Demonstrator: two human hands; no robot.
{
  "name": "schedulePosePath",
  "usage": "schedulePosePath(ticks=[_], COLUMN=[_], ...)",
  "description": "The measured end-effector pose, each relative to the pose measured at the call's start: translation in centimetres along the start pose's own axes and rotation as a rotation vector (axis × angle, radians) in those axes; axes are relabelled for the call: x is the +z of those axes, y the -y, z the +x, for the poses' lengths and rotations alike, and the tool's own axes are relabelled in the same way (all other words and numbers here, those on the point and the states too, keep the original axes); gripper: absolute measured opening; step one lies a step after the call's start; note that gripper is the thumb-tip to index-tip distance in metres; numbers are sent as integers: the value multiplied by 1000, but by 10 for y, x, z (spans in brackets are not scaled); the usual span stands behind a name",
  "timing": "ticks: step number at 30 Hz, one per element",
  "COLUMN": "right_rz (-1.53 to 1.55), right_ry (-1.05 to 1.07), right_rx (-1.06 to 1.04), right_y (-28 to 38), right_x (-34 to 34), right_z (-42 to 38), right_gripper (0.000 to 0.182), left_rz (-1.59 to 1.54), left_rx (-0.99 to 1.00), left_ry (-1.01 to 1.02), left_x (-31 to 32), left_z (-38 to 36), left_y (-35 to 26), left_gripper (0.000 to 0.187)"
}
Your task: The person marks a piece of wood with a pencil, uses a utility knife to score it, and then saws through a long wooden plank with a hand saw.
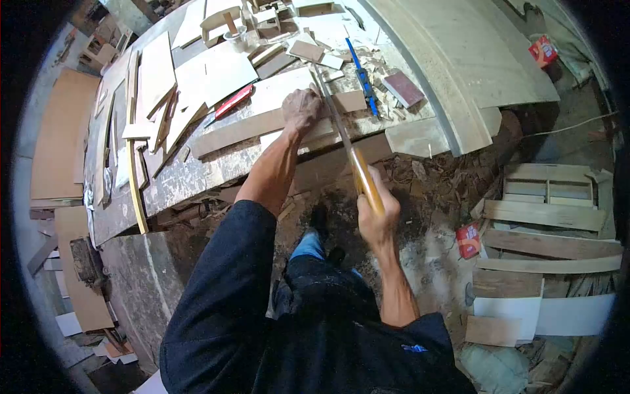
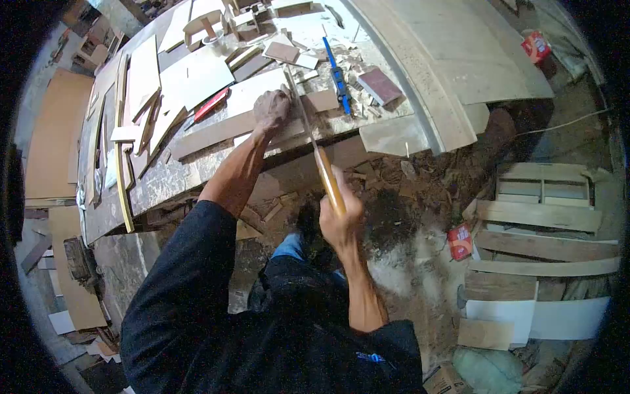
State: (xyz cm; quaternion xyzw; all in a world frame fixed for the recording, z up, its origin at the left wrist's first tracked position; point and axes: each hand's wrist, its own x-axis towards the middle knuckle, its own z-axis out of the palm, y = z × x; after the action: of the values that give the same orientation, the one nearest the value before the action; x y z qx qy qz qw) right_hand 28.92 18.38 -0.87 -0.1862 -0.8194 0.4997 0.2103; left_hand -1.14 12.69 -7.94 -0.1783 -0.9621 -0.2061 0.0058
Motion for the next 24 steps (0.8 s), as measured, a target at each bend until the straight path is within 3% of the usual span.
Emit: schedulePosePath(ticks=[4,5,6,9,11,12,16,18,22,24], right_rz=[53,83,29,-42,53,91,-21,-10,-57,-51], right_ry=[12,-5,-20,27,-27,-53,-62,-64,-15,-81], right_rx=[41,51,-67,21,-28,-53,-50,-37,-45,-144], right_y=[11,11,4,-7,-14,-16,8,10,-11,-11], right_x=[-27,-29,-24,2,12,12,-17,-28,5,15], right_z=[-52,-58,-46,3,8,9,-44,-60,-4,7], right_gripper=[50,50,50,49,50,50,52,53,54,54], left_rz=[-64,-18,21,65,77,32,-76,10,58,57], left_rx=[28,7,-11,54,57,-24,61,-19,27,26], left_ry=[-112,-63,-17,27,-2,-17,-2,16,27,7], left_x=[2,1,-3,-5,-3,-7,1,-8,-11,-13], left_z=[2,2,3,4,4,2,4,4,-3,0], left_y=[7,7,1,5,7,-3,11,0,-3,-1], left_gripper=[58,51,45,35,33,32,51,41,41,44])
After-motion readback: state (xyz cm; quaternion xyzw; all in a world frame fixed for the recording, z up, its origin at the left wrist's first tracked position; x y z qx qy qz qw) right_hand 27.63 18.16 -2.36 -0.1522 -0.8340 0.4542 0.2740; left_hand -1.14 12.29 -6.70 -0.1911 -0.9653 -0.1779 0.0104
